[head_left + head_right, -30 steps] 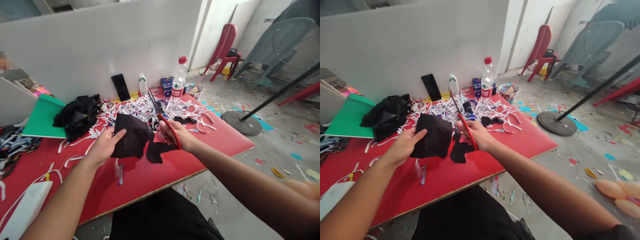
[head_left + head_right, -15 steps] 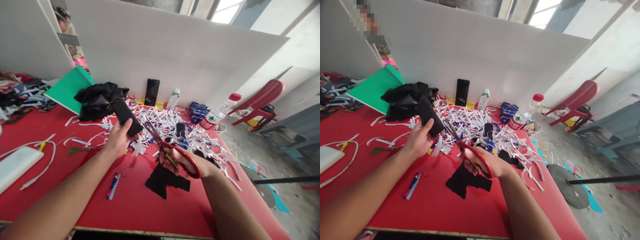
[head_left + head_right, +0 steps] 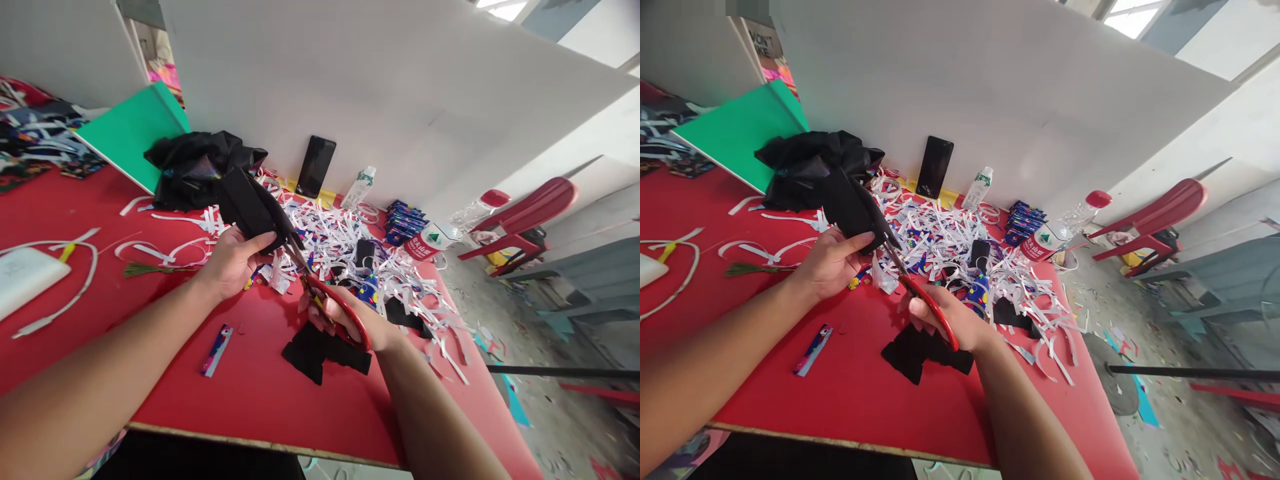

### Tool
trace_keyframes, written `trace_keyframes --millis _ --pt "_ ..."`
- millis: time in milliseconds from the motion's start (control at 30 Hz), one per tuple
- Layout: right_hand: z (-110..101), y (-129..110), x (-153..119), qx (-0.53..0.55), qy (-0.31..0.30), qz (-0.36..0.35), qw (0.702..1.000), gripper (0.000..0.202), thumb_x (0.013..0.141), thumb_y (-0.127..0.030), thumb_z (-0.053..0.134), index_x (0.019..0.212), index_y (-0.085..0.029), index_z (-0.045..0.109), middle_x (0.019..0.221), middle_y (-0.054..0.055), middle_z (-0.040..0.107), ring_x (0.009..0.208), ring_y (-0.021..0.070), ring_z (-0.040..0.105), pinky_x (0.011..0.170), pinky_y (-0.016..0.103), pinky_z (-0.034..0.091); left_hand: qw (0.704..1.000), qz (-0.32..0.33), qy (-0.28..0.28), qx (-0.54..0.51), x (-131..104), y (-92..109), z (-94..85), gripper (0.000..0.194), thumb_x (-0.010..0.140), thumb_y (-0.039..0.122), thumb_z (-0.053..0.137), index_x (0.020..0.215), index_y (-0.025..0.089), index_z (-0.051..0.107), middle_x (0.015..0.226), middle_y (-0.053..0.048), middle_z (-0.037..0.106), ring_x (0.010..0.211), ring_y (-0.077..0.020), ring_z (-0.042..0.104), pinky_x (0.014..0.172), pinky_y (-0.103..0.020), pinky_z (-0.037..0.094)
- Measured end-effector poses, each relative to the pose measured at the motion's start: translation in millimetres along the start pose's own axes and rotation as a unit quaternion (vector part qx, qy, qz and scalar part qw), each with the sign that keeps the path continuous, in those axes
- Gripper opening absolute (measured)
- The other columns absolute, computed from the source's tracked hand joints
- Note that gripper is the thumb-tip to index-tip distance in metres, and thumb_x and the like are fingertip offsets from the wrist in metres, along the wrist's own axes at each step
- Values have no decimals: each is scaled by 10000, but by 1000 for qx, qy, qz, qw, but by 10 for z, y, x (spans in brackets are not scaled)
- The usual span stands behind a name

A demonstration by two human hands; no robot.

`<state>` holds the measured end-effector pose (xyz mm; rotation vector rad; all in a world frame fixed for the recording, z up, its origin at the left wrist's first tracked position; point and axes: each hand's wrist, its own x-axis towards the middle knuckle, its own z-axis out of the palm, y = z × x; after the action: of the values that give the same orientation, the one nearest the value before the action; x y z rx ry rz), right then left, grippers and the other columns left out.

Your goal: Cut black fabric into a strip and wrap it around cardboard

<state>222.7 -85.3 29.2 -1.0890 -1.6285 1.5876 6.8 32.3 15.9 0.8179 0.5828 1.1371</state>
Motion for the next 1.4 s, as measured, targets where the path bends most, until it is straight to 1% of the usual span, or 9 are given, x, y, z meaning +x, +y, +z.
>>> trace_keyframes --millis 133,300,367,467,567,733,867,1100,1400 --pt "1 -14 -4 -22 22 25 999 742 892 -899 572 963 -161 619 757 -8 528 610 108 440 542 263 352 999 15 24 -27 -7 -14 -10 257 674 214 965 889 157 836 909 -59 832 762 -174 752 601 -238 602" --pt "15 -54 -17 -47 10 21 999 698 901 -883 577 941 -186 591 807 -1 498 704 144 450 604 285 366 999 23 13 -27 -17 -22 7 254 674 218 961 874 159 815 934 -69 839 803 -194 768 646 -251 601" --pt "16 -64 -24 -71 22 24 997 692 902 -881 579 946 -191 586 820 5 508 727 153 447 626 293 376 998 38 39 -33 -15 -12 17 261 667 218 957 871 166 803 908 -54 833 770 -183 756 621 -247 585" --pt "4 -66 -37 -95 36 42 994 696 892 -885 588 980 -195 582 799 -6 504 700 148 422 612 294 363 994 60 82 -44 -18 6 19 237 668 232 947 826 167 783 787 -20 788 642 -139 696 567 -233 553" --pt "-4 -59 -39 -90 21 56 994 718 886 -886 596 1045 -186 595 791 -18 494 673 137 394 596 289 348 998 36 52 -30 -44 -2 15 208 705 262 937 798 160 782 744 -23 758 608 -135 674 575 -246 570" --pt "15 -43 -24 -56 7 23 998 729 880 -891 602 1006 -173 599 813 -2 515 700 140 433 619 291 361 1000 21 -15 4 -98 -38 14 254 743 291 939 941 184 822 858 -51 791 765 -184 735 659 -266 612" --pt "18 -23 -17 -26 4 16 1000 708 890 -869 616 998 -169 619 785 -8 504 645 122 413 567 276 338 999 8 -43 26 -115 -30 12 261 740 313 938 926 177 816 825 -45 776 693 -175 710 642 -288 602" --pt "31 56 -17 2 23 -1 1000 698 894 -876 603 948 -180 605 731 -20 528 580 99 447 505 244 335 998 -22 -46 23 -136 -26 16 288 735 293 940 963 172 812 877 -61 799 763 -200 743 674 -292 613" --pt "54 10 -3 -12 24 30 999 702 880 -891 603 867 -190 560 703 -30 504 555 87 418 489 241 320 997 6 -71 22 -125 -63 14 258 759 262 930 979 172 830 949 -86 833 849 -246 786 775 -342 657"
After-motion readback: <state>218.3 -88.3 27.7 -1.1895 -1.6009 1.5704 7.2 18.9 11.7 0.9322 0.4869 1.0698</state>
